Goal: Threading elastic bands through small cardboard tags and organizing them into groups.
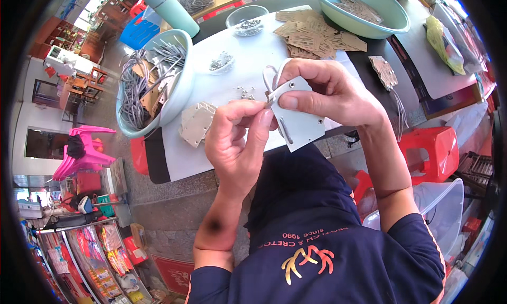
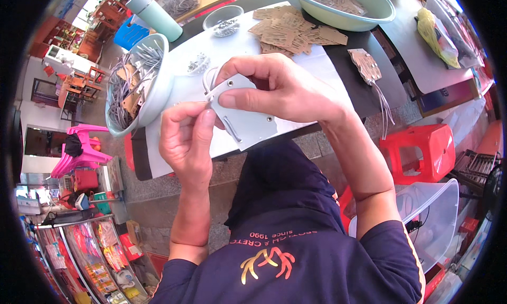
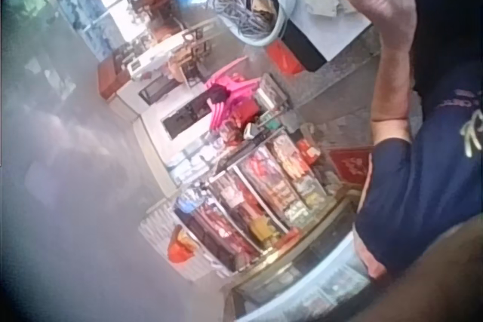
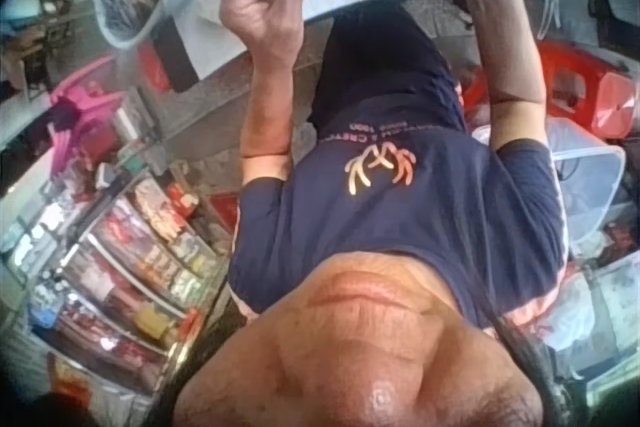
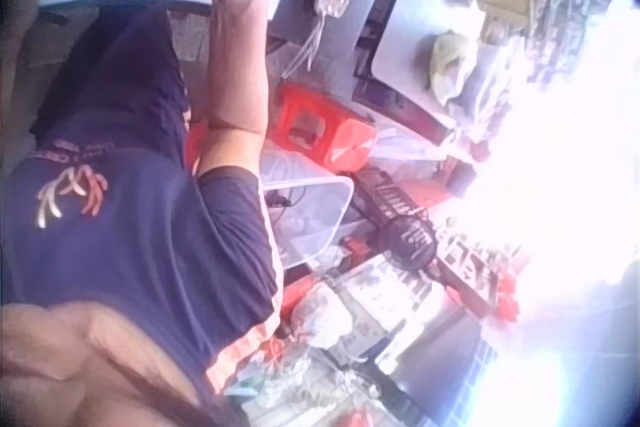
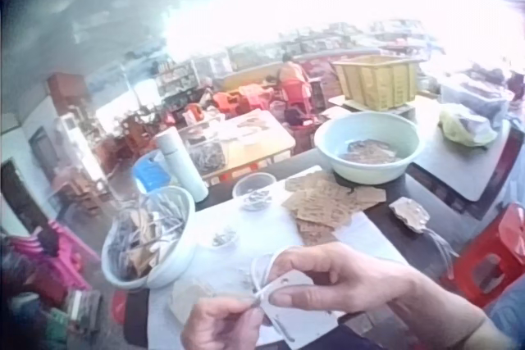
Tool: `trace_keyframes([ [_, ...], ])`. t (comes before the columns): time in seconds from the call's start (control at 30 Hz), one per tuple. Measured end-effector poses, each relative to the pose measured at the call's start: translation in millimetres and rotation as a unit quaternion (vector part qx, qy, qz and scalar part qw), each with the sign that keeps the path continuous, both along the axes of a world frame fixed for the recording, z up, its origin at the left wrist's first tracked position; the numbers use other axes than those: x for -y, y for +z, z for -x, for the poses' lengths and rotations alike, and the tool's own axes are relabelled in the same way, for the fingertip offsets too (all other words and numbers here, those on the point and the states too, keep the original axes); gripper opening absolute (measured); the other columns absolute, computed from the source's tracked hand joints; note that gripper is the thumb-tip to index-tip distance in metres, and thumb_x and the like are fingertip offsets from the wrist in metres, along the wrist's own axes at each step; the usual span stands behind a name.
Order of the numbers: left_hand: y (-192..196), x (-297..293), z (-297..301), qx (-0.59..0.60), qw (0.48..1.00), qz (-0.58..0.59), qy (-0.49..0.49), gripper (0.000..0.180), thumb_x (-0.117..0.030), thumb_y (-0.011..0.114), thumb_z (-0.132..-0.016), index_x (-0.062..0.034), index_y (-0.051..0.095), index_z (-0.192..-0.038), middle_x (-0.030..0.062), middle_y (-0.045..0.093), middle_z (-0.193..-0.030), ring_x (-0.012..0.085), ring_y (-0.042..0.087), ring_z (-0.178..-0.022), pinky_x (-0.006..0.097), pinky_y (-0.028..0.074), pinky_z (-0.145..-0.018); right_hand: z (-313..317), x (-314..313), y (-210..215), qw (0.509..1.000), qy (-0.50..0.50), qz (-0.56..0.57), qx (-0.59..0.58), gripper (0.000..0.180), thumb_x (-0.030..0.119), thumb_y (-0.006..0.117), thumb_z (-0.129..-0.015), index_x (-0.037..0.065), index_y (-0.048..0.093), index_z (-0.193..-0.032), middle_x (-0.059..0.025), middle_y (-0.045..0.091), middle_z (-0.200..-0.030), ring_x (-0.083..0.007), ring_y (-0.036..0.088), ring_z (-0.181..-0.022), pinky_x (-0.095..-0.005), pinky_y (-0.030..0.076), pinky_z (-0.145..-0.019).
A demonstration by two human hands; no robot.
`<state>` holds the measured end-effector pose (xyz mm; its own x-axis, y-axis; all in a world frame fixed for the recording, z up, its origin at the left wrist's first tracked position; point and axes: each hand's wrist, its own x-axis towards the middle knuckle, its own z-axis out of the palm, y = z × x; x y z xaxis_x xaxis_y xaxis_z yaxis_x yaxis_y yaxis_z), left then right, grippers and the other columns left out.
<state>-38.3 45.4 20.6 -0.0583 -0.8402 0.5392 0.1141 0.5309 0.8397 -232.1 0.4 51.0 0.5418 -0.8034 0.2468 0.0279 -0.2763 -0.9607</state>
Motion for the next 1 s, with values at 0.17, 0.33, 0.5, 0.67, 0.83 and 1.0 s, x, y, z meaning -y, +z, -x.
trace_keyframes([
  [0.17,7.9,-2.8,-11.7,0.023,0.998,0.000,0.052,0.012,0.004,0.059,-0.092,0.0025,0.057,-0.104,0.0079,0.062,-0.095,0.0111,0.063,-0.077,0.024,0.052,-0.071,-24.4,2.4,-9.9,0.978,0.057,-0.138,0.146,0.028,0.017,0.069,-0.090,0.003,0.062,-0.114,0.0002,0.065,-0.102,-0.0030,0.058,-0.087,-0.0200,0.047,-0.074],
  [0.33,-12.3,0.5,-19.6,0.098,0.991,0.030,0.090,0.018,0.005,0.062,-0.089,0.0021,0.059,-0.107,0.0083,0.062,-0.094,0.0121,0.061,-0.075,0.025,0.051,-0.069,-44.1,0.4,-36.7,0.904,0.005,-0.298,0.307,0.049,0.016,0.065,-0.092,-0.003,0.048,-0.134,-0.0093,0.064,-0.099,-0.0118,0.062,-0.083,-0.0224,0.052,-0.070],
  [0.5,-10.5,12.2,-20.5,0.214,0.952,0.135,0.174,0.023,0.004,0.065,-0.086,0.0005,0.061,-0.108,0.0087,0.060,-0.101,0.0199,0.057,-0.097,0.031,0.047,-0.083,-29.7,1.4,-67.2,0.890,0.074,-0.312,0.325,0.049,0.023,0.062,-0.093,-0.003,0.049,-0.132,-0.0021,0.047,-0.076,-0.0070,0.037,-0.057,-0.0193,0.035,-0.044],
  [0.67,2.5,27.7,-16.9,0.347,0.908,0.216,0.093,0.029,-0.001,0.071,-0.078,-0.0040,0.064,-0.106,0.0087,0.063,-0.104,0.0279,0.055,-0.101,0.039,0.042,-0.090,-17.9,-1.0,-75.4,0.810,0.187,-0.424,0.360,0.035,0.022,0.058,-0.097,-0.002,0.054,-0.122,-0.0015,0.045,-0.073,-0.0054,0.036,-0.057,-0.0153,0.028,-0.039],
  [0.83,-1.9,35.5,-18.4,0.322,0.930,0.169,0.043,0.021,0.002,0.072,-0.076,-0.0027,0.067,-0.096,0.0075,0.063,-0.091,0.0249,0.060,-0.090,0.037,0.046,-0.080,-5.6,-0.9,-77.8,0.843,0.171,-0.433,0.268,0.046,0.035,0.051,-0.099,-0.004,0.051,-0.125,-0.0176,0.062,-0.092,-0.0110,0.054,-0.063,-0.0178,0.040,-0.037],
  [1.0,0.1,37.8,-16.6,0.266,0.955,0.093,0.089,0.014,0.003,0.071,-0.080,0.0020,0.066,-0.093,0.0102,0.062,-0.084,0.0195,0.063,-0.076,0.031,0.049,-0.067,7.6,-7.5,-64.1,0.890,0.055,-0.382,0.242,0.072,0.060,0.031,-0.098,0.001,0.042,-0.138,-0.0237,0.060,-0.120,-0.0219,0.066,-0.088,-0.0311,0.057,-0.059],
])
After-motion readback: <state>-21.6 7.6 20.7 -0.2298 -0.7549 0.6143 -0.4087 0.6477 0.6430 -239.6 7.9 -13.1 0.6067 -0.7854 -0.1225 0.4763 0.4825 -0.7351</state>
